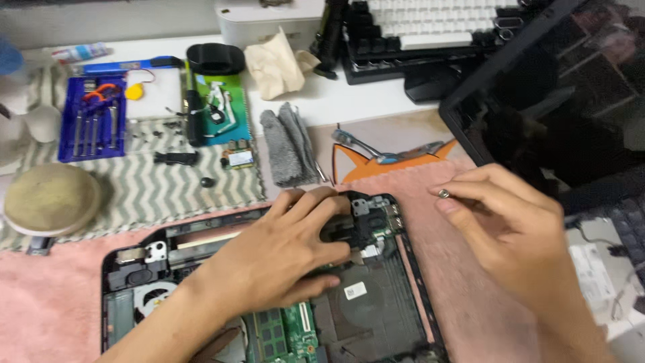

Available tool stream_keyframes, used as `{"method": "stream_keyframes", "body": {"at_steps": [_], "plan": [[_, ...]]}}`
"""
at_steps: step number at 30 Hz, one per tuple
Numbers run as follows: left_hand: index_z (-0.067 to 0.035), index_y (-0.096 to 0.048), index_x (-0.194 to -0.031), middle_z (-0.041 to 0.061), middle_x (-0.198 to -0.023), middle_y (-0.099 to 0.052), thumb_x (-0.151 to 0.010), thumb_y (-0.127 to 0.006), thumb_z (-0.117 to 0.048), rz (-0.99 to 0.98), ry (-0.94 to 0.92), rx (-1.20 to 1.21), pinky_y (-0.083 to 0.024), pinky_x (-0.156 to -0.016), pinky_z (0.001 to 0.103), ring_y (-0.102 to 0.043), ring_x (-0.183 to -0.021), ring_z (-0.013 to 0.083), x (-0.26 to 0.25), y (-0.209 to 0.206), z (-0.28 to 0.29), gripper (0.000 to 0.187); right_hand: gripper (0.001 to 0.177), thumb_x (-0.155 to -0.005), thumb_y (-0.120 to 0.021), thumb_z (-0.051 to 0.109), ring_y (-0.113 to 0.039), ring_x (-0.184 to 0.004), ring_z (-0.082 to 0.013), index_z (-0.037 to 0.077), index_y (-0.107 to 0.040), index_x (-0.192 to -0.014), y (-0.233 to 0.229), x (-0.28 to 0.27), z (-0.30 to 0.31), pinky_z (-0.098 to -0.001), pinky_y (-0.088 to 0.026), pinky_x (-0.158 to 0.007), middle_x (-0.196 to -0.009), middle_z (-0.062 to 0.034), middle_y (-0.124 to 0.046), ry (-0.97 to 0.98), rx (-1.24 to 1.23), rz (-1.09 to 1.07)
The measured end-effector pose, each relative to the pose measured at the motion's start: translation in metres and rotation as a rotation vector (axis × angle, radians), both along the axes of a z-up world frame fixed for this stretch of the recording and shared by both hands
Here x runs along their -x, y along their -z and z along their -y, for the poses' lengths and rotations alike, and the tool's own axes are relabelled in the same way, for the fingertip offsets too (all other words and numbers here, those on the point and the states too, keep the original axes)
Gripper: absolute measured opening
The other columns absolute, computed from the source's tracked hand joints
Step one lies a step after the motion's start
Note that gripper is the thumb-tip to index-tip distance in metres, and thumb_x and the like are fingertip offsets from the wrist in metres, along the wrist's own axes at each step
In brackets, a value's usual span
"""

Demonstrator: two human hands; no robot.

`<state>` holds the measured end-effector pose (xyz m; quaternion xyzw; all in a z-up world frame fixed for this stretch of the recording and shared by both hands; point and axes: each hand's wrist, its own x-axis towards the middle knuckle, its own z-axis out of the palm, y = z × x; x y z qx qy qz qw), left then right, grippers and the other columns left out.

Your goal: The person disassembles a laptop by unscrewing and removing the cooling fan and heat sink assembly from the motherboard. They then remove a small circuit board from the top edge of the chassis and place it on the table. Finally, they reattach the cooling fan assembly to the motherboard.

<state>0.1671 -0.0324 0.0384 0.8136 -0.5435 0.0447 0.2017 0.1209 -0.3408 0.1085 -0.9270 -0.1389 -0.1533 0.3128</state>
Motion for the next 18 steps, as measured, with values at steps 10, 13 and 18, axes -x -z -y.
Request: {"method": "stream_keyframes", "body": {"at_steps": [10,13,18], "plan": [[-0.019,-0.072,-0.107,0.02,-0.149,-0.058,-0.101,-0.081,-0.053,0.088,0.007,0.013,-0.041,-0.106,0.057,-0.05,-0.149,0.0429,-0.004,0.017,0.015,0.035,0.014,-0.101,-0.075,0.043,-0.06,-0.056,-0.0161,0.041,-0.087,-0.11,0.037,0.101,0.175,-0.0294,-0.053,-0.067,-0.072,0.0089,-0.068,0.079,0.522,-0.434],[-0.02,-0.071,-0.105,0.019,-0.148,-0.058,-0.103,-0.08,-0.055,0.103,-0.012,-0.007,-0.042,-0.104,0.056,-0.051,-0.145,0.041,-0.003,0.019,0.015,0.036,0.017,-0.098,-0.071,0.061,-0.078,-0.071,-0.0023,0.058,-0.088,-0.102,0.067,0.135,0.22,-0.0213,-0.062,-0.082,-0.075,0.0214,-0.085,0.404,0.769,-0.852],[-0.019,-0.068,-0.1,0.019,-0.148,-0.057,-0.1,-0.084,-0.054,0.077,-0.034,-0.004,-0.041,-0.099,0.054,-0.052,-0.141,0.0416,-0.002,0.018,0.016,0.038,0.028,-0.091,-0.079,0.074,-0.072,-0.067,-0.002,0.048,-0.089,-0.087,0.098,0.168,0.234,-0.0168,-0.059,-0.083,-0.062,0.015,-0.075,0.648,0.745,-0.909]]}}
